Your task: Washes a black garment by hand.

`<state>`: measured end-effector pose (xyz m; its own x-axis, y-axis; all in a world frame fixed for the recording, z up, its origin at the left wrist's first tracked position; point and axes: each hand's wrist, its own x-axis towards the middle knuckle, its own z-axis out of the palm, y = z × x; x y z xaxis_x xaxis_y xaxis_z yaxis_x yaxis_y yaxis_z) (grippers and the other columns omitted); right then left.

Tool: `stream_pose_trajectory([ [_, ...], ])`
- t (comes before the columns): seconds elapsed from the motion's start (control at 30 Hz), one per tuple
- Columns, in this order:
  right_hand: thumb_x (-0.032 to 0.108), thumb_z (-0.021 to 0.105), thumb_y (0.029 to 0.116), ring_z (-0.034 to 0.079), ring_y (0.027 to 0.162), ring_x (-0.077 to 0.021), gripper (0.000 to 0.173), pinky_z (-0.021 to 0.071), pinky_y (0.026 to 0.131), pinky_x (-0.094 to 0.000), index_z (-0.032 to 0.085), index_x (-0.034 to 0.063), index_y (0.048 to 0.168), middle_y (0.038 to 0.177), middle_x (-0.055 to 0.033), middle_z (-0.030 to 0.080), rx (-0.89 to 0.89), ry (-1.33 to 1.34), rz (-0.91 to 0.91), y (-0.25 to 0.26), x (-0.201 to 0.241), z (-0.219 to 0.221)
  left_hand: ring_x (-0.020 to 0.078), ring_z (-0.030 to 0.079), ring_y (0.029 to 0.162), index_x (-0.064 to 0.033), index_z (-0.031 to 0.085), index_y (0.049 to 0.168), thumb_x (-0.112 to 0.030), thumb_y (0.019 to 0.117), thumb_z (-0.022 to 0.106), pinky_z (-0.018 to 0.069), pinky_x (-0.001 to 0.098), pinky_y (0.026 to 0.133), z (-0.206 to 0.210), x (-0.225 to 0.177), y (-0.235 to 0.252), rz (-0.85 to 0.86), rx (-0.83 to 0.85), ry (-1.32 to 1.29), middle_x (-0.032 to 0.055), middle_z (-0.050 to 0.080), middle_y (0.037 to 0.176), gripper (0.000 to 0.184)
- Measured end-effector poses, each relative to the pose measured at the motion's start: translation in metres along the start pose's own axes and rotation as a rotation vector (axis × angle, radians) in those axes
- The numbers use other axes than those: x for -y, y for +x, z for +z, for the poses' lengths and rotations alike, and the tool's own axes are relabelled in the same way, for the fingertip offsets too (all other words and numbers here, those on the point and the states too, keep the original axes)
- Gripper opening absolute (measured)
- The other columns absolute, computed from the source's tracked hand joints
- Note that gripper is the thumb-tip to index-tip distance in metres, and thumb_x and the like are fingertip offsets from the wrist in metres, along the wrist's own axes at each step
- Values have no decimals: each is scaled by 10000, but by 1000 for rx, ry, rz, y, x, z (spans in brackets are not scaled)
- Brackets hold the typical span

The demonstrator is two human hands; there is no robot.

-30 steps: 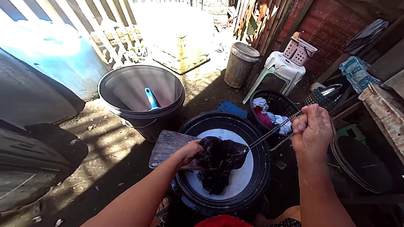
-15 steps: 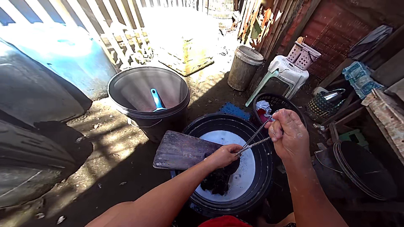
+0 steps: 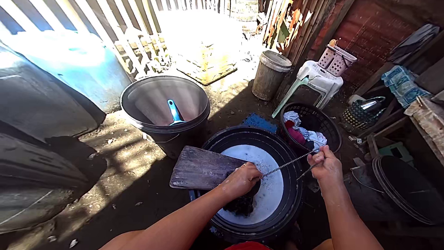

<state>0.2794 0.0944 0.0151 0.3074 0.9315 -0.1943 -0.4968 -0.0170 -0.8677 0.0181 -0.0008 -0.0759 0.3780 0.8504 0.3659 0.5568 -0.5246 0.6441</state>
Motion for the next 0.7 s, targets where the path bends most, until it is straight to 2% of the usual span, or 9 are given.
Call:
stream_pose_trajectory([
  [0.07, 268, 454, 1095, 421, 411, -50, 228, 495, 496, -244, 535, 149, 917, 509, 84, 391, -68, -85, 90, 23, -40, -15, 211, 648, 1141, -108, 765, 964, -110, 1011, 542, 457, 399, 1090, 7, -8, -7, 220, 45, 135, 34, 736, 958, 228],
  [0.13, 248, 458, 1094, 431, 427, -73, 210, 498, 504, -276, 535, 124, 943, 533, 63, 408, -42, -201, 203, 32, -78, -17, 260, 574, 1292, -80, 730, 968, -57, 1021, 475, 253, 508, 1250, 9, -25, -11, 347, 208, 179, 57, 723, 988, 262],
  [0.23, 210, 482, 1091, 435, 440, -92, 205, 507, 522, -291, 558, 74, 960, 550, 45, 421, 175, -419, 402, 23, -114, 19, 332, 516, 1357, -15, 699, 891, 3, 1000, 493, 121, 576, 1270, 18, -44, -14, 484, 423, 173, 112, 715, 989, 233],
  [0.3, 199, 474, 1097, 439, 461, -77, 209, 487, 532, -258, 568, 36, 1006, 575, 46, 425, 493, -654, 459, 10, -127, 51, 361, 559, 1300, 10, 689, 891, 17, 986, 524, 146, 592, 1257, 26, -47, -17, 510, 532, 175, 146, 713, 990, 190],
  [0.37, 222, 460, 1103, 478, 502, -82, 270, 479, 554, -252, 594, -11, 1074, 614, 17, 471, 856, -948, 407, -2, -135, 80, 356, 635, 1155, 2, 678, 898, 3, 982, 532, 355, 546, 1167, 33, -44, -19, 468, 553, 176, 154, 696, 968, 168],
  [0.47, 301, 426, 1119, 610, 892, -234, 396, 488, 858, -451, 655, -6, 1220, 1001, -143, 663, 1218, -1558, 164, -22, -135, 119, 381, 661, 1092, 22, 716, 982, -21, 1000, 495, 518, 520, 962, 35, -36, -21, 180, 506, 83, 202, 704, 1034, 226],
  [0.53, 395, 453, 1097, 531, 1343, -330, 429, 318, 1136, -657, 703, 99, 1281, 1364, -133, 637, 1268, -1800, -40, -29, -129, 125, 352, 665, 1146, -14, 738, 1082, -96, 1029, 479, 513, 540, 997, 29, -24, -15, -145, 461, 10, 186, 717, 1130, 277],
  [0.6, 381, 473, 1089, 466, 1406, -349, 405, 274, 1156, -674, 721, 112, 1263, 1436, -120, 593, 1220, -1756, -194, -28, -119, 112, 304, 689, 1100, -48, 763, 1101, -146, 1012, 565, 513, 532, 991, 13, -8, -3, -494, 370, -94, 152, 738, 1114, 237],
  [0.7, 221, 495, 1092, 617, 1241, -298, 327, 449, 1085, -515, 710, 16, 1227, 1283, -170, 674, 1124, -1541, -78, -33, -93, 81, 249, 692, 892, -69, 753, 1088, -169, 965, 683, 549, 481, 862, -8, 17, 8, -945, 179, -279, 124, 730, 995, 174],
])
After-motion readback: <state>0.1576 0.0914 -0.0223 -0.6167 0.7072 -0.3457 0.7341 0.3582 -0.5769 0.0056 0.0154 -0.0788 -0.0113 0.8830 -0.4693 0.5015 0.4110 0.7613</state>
